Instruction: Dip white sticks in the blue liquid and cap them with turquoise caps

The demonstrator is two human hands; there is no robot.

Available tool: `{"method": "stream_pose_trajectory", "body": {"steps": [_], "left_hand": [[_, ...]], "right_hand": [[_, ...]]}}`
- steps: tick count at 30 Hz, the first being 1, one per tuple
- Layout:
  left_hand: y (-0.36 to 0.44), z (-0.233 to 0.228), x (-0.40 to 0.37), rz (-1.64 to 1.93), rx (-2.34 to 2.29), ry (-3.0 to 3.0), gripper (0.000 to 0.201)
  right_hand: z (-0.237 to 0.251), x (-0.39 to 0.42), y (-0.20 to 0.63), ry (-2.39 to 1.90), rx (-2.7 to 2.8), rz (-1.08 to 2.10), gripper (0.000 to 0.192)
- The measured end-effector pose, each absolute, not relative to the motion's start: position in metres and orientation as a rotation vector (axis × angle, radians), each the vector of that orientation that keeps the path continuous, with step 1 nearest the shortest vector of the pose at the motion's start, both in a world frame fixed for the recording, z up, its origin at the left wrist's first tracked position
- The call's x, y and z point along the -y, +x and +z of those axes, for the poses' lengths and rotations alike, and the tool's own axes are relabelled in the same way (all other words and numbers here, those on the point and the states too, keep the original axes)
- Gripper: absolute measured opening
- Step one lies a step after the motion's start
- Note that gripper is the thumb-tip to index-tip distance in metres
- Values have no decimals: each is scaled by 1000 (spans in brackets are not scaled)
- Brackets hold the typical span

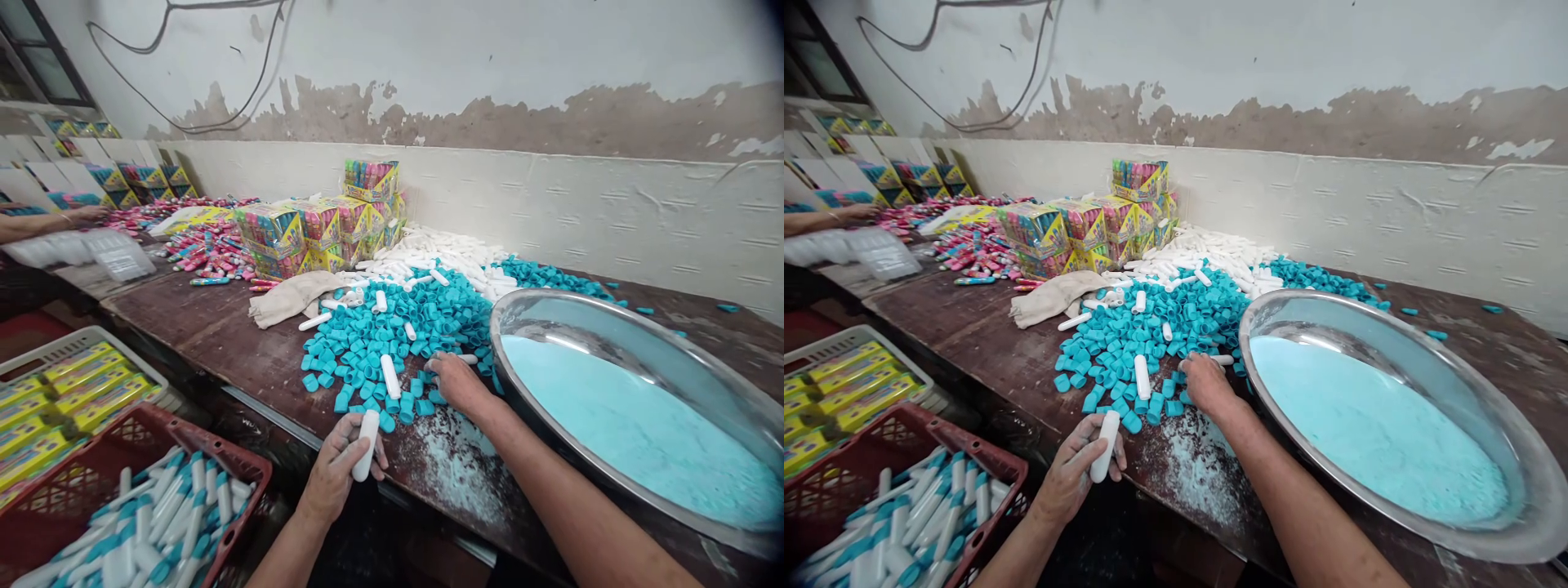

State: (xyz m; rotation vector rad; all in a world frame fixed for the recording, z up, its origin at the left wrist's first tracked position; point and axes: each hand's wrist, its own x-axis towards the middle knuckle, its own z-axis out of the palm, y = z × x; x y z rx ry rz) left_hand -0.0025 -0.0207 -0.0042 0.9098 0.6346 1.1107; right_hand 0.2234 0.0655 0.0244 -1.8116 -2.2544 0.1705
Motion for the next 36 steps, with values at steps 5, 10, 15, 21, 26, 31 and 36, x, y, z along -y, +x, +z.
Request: {"method": "stream_pose_trajectory", "body": {"steps": [5, 10, 15, 21, 26, 31, 36], "left_hand": [[-3, -8, 20, 1110, -612, 923, 19], [-4, -10, 20, 1104, -620, 936, 17], [-3, -10, 20, 1108, -625, 936, 18], [-4, -11, 20, 1090, -623, 988, 18], [-2, -3, 22, 982, -612, 1137, 22], [2, 4, 27, 838, -647, 1228, 26], [5, 5, 30, 761, -688, 1321, 27]], "right_hand": [[25, -66, 228, -1856, 2218, 212, 24], [31, -63, 218, -1903, 2241, 179, 18], [41, -52, 207, -1891, 2241, 203, 23], [63, -26, 210, -1810, 2188, 438, 19], [73, 7, 203, -1780, 2267, 368, 17], [67, 43, 196, -1670, 2340, 40, 19], [63, 59, 203, -1613, 2138, 361, 17]]}}
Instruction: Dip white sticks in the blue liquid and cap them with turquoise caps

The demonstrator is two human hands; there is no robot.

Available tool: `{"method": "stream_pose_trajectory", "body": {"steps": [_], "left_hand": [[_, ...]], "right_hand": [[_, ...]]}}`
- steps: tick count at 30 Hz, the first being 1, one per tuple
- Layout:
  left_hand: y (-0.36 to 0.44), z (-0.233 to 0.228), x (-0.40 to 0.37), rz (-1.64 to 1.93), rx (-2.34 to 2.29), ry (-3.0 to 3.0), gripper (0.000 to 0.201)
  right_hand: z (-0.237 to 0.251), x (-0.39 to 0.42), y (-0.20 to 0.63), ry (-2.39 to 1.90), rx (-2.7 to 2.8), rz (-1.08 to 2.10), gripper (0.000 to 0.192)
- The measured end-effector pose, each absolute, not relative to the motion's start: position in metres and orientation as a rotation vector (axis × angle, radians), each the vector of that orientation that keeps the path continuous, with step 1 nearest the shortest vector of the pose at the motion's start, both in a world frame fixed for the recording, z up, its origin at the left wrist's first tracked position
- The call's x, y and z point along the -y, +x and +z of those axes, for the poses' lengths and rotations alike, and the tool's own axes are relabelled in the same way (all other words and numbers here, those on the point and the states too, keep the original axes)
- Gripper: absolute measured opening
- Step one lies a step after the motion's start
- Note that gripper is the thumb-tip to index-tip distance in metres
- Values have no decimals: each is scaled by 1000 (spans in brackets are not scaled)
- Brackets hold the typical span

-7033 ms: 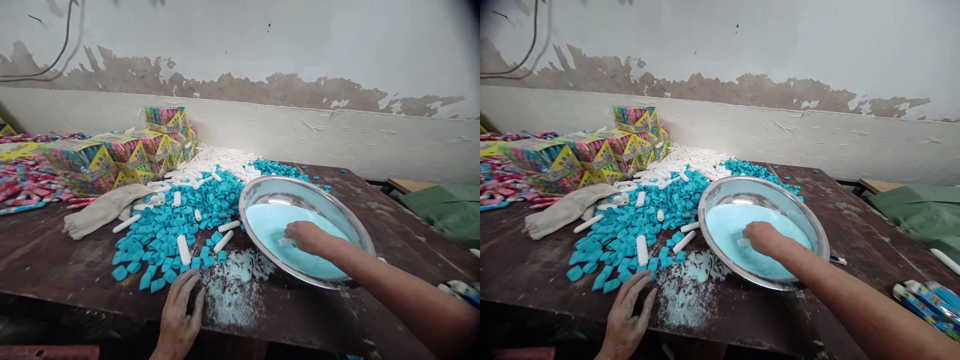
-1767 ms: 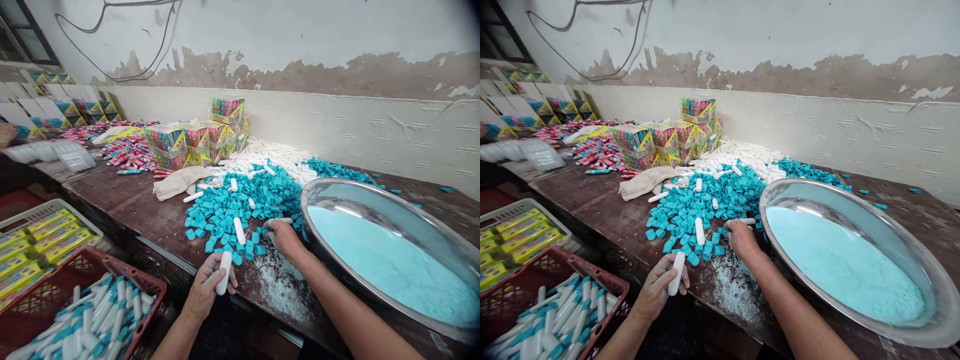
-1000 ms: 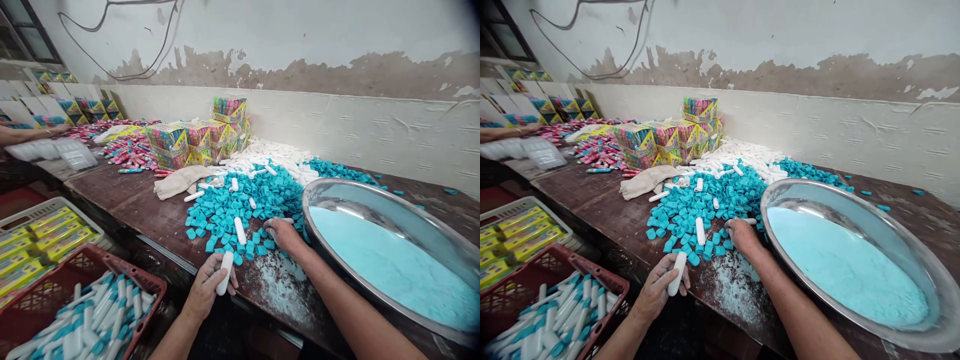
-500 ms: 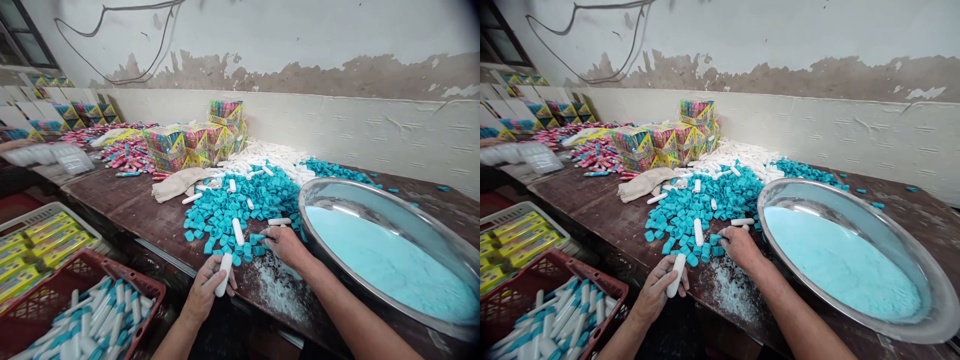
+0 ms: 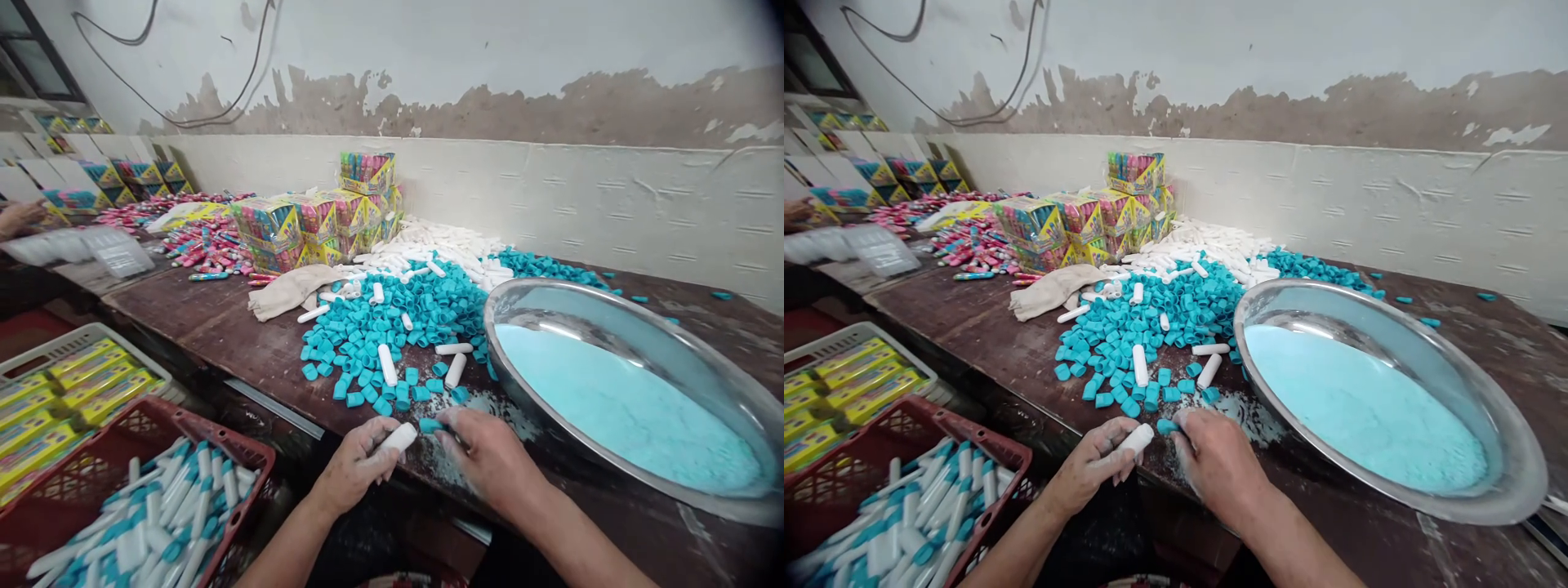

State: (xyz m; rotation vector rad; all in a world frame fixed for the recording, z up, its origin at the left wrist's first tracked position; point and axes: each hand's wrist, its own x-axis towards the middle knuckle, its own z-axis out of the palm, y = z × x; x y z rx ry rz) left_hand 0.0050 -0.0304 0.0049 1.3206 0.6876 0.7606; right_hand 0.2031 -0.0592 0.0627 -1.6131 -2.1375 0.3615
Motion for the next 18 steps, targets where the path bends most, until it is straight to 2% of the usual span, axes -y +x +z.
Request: {"method": "stream_pose_trajectory", "body": {"steps": [4, 8, 13, 18], "left_hand": [[7, 8, 33, 659, -671, 1367, 28], [12, 12, 36, 534, -606, 1329, 30], [22, 20, 39, 358, -607, 1385, 29], [41, 32, 37, 315, -709, 1918, 21]], "right_hand": [[63, 64, 215, -1561, 1849, 1010, 24], [57, 73, 221, -1444, 1626, 1404, 28], [50, 84, 227, -1383, 1406, 1651, 26], [55, 82, 238, -1499, 1349, 1635, 20]]}}
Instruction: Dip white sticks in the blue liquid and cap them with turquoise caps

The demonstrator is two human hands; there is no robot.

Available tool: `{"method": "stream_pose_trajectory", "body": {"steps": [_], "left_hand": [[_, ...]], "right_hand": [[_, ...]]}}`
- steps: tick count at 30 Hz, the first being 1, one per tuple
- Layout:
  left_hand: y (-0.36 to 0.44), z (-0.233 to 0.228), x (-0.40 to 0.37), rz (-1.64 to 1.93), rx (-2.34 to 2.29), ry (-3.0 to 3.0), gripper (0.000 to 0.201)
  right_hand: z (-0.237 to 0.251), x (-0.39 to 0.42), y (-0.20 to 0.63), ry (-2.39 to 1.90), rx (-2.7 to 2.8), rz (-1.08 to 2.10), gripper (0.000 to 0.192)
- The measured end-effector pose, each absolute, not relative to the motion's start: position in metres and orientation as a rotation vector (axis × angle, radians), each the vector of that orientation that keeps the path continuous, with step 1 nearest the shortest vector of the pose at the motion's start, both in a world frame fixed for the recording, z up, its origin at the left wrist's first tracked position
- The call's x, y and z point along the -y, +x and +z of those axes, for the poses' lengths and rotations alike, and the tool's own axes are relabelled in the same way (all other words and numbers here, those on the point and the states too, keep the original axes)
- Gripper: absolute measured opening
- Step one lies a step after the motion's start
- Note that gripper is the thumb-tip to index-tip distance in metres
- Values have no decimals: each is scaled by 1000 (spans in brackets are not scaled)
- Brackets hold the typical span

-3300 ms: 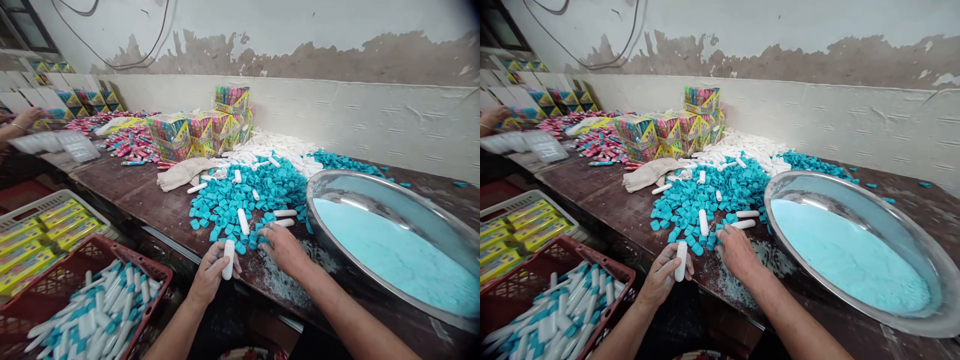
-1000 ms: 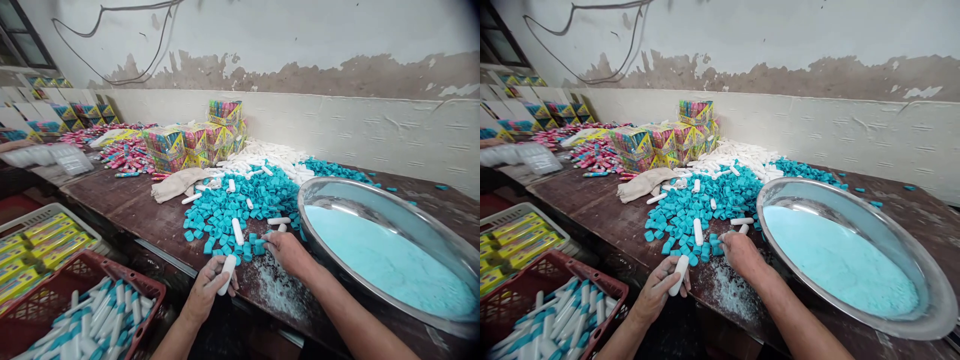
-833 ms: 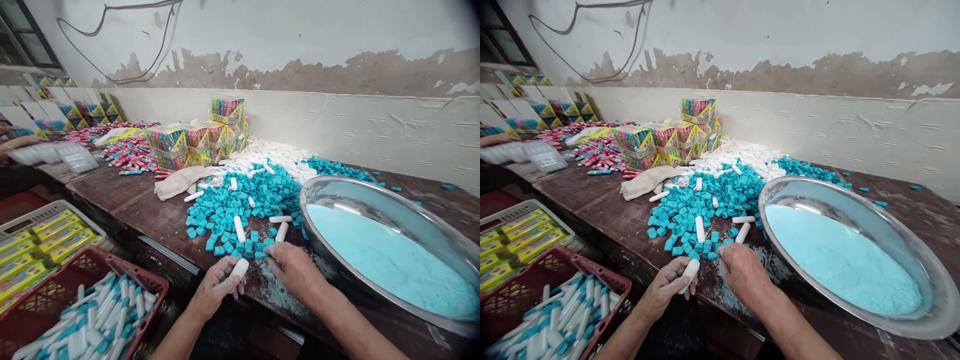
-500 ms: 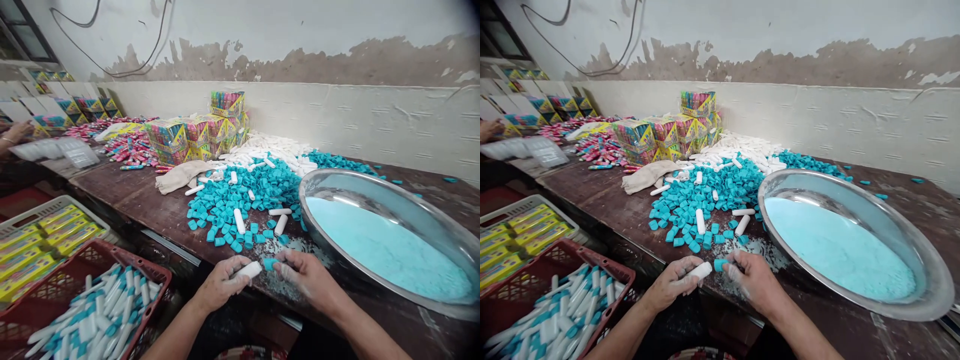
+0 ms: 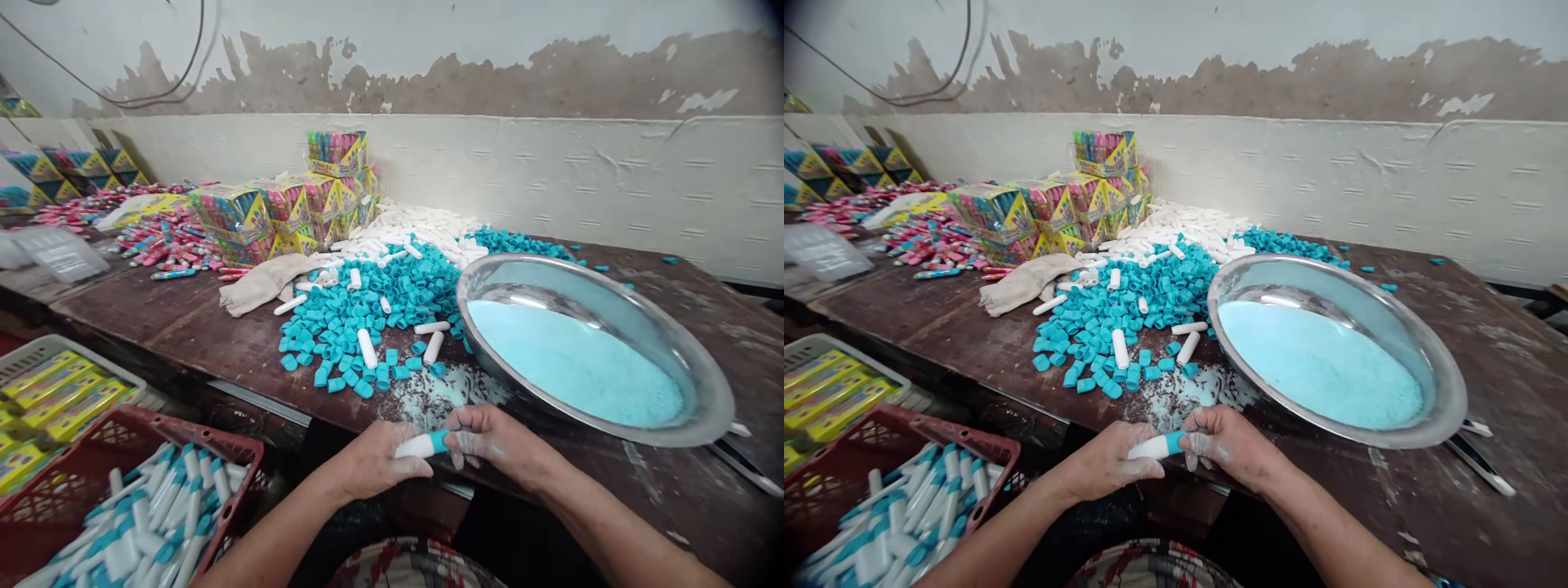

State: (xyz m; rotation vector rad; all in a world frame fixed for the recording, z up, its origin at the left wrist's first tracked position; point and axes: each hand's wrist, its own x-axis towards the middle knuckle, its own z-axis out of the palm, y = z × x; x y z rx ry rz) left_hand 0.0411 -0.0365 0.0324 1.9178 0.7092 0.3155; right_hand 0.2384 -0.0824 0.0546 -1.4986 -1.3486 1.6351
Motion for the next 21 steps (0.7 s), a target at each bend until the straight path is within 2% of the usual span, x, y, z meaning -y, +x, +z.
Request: {"method": "stream_pose_trajectory", "body": {"steps": [5, 11, 15, 21], "left_hand": [[61, 40, 26, 243, -847, 2250, 25], [75, 41, 21, 184, -915, 2415, 14], [78, 38, 24, 140, -968, 2435, 10], [78, 29, 24, 257, -1026, 2420, 7]], "right_hand": [[67, 78, 251, -1584, 1489, 1515, 13], [74, 80, 243, -1752, 1560, 1289, 18], [67, 81, 232, -1908, 1516, 1161, 18], [59, 75, 228, -1949, 1599, 982, 16]]}}
